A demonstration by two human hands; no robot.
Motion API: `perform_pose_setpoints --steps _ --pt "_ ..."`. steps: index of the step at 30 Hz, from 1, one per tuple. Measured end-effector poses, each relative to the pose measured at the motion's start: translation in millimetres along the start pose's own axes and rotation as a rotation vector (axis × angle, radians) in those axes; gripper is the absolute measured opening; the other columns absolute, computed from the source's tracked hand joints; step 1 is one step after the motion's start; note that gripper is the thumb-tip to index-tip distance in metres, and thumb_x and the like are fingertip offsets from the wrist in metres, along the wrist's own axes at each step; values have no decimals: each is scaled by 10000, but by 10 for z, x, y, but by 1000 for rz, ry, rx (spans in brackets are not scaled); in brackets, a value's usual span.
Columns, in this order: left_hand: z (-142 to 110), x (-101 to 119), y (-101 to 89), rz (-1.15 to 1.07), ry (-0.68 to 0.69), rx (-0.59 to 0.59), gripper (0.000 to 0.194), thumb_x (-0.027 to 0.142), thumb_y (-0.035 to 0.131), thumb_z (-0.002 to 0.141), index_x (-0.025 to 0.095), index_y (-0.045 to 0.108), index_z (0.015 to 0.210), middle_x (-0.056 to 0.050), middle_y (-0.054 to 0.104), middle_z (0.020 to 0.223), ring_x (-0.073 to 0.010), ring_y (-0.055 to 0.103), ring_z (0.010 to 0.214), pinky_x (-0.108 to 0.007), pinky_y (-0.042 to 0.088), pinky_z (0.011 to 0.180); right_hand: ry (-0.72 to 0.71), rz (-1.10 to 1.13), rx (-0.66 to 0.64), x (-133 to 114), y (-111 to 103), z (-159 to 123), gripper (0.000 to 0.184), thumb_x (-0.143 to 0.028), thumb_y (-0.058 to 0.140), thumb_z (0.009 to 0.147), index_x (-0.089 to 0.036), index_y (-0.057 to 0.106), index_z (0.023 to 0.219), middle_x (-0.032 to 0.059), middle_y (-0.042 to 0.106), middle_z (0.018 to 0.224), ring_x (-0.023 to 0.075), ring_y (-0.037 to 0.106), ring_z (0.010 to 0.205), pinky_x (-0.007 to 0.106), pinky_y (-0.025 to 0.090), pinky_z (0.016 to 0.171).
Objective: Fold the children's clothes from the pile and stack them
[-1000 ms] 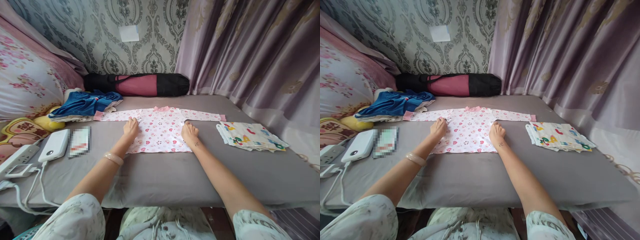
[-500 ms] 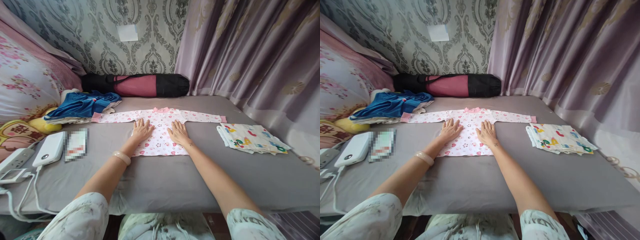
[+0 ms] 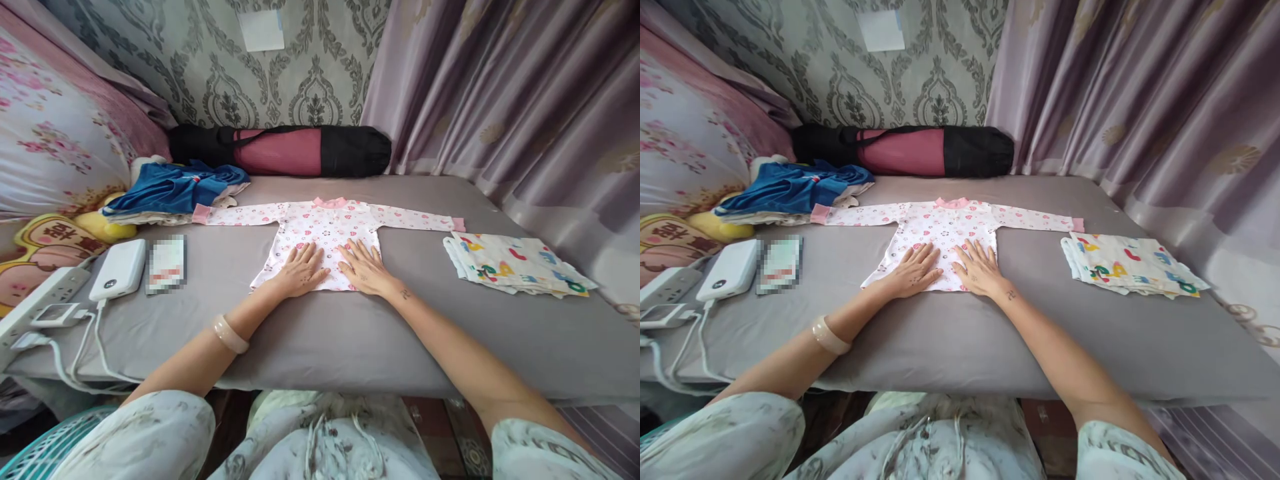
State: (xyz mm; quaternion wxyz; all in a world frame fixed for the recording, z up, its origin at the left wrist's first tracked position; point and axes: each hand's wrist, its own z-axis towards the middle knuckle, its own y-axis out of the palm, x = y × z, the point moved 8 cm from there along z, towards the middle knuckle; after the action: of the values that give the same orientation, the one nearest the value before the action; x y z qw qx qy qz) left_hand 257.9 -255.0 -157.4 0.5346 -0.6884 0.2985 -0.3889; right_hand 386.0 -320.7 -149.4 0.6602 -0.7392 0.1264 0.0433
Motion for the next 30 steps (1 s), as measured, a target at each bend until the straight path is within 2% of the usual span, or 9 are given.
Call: perform_pose_setpoints --steps 8,11,15,19,22,25,26,28,30 --pt "-38 -34 -31 -31 -1 6 707 583 208 964 154 199 1527 -156 121 1606 -306 67 1483 -508 71 1176 15 -37 10 24 14 20 634 -536 206 983 -233 228 1540 89 126 1617 289 42 1481 551 58 1166" --pt "-147 28 -47 -22 -25 31 708 585 217 962 148 229 1519 -162 141 1602 -319 55 1482 -528 85 1172 -32 -20 9 -98 -25 -78 625 -521 209 985 -247 199 1547 74 103 1621 284 34 1483 549 60 1168" --pt "-312 155 55 20 -30 29 646 501 152 991 138 249 1516 -146 172 1599 -266 75 1487 -477 77 1190 -164 -6 -11 -336 31 -276 582 -467 180 998 -263 222 1542 36 102 1623 256 50 1484 507 48 1184" --pt "-349 188 53 28 -13 60 633 491 177 991 126 306 1492 -166 237 1579 -293 139 1478 -501 129 1176 -167 -19 -40 -384 65 -357 567 -436 176 1003 -244 278 1527 54 150 1615 262 90 1480 513 45 1183" --pt "-218 142 -114 -10 44 101 596 548 222 974 185 484 1367 -152 464 1453 -291 379 1380 -448 305 1110 -204 -5 -73 -387 -26 -266 552 -443 192 1002 -241 374 1482 82 258 1585 269 197 1457 513 106 1174" --pt "78 -81 -335 -51 -42 166 571 523 215 981 161 552 1268 -160 582 1312 -279 523 1249 -403 398 1035 -164 10 13 -290 -225 28 532 -403 161 1010 -233 471 1408 94 420 1500 247 331 1398 495 154 1164" --pt "194 -171 -406 -30 -81 212 559 496 239 983 134 521 1303 -175 536 1371 -293 474 1299 -415 365 1066 -114 2 79 -217 -297 159 533 -383 159 1010 -207 454 1418 107 419 1499 245 322 1402 490 144 1166" --pt "429 -313 -455 50 -119 249 569 458 288 979 94 423 1394 -184 362 1517 -319 274 1429 -447 241 1147 -1 -35 175 -44 -365 421 554 -382 200 1002 -145 357 1479 133 277 1571 262 186 1457 492 90 1177" --pt "621 -468 -407 108 -182 236 607 463 282 978 84 350 1448 -183 269 1564 -328 174 1462 -472 166 1169 75 -42 159 113 -294 648 588 -400 208 1000 -140 256 1524 127 170 1605 266 97 1477 499 63 1179"
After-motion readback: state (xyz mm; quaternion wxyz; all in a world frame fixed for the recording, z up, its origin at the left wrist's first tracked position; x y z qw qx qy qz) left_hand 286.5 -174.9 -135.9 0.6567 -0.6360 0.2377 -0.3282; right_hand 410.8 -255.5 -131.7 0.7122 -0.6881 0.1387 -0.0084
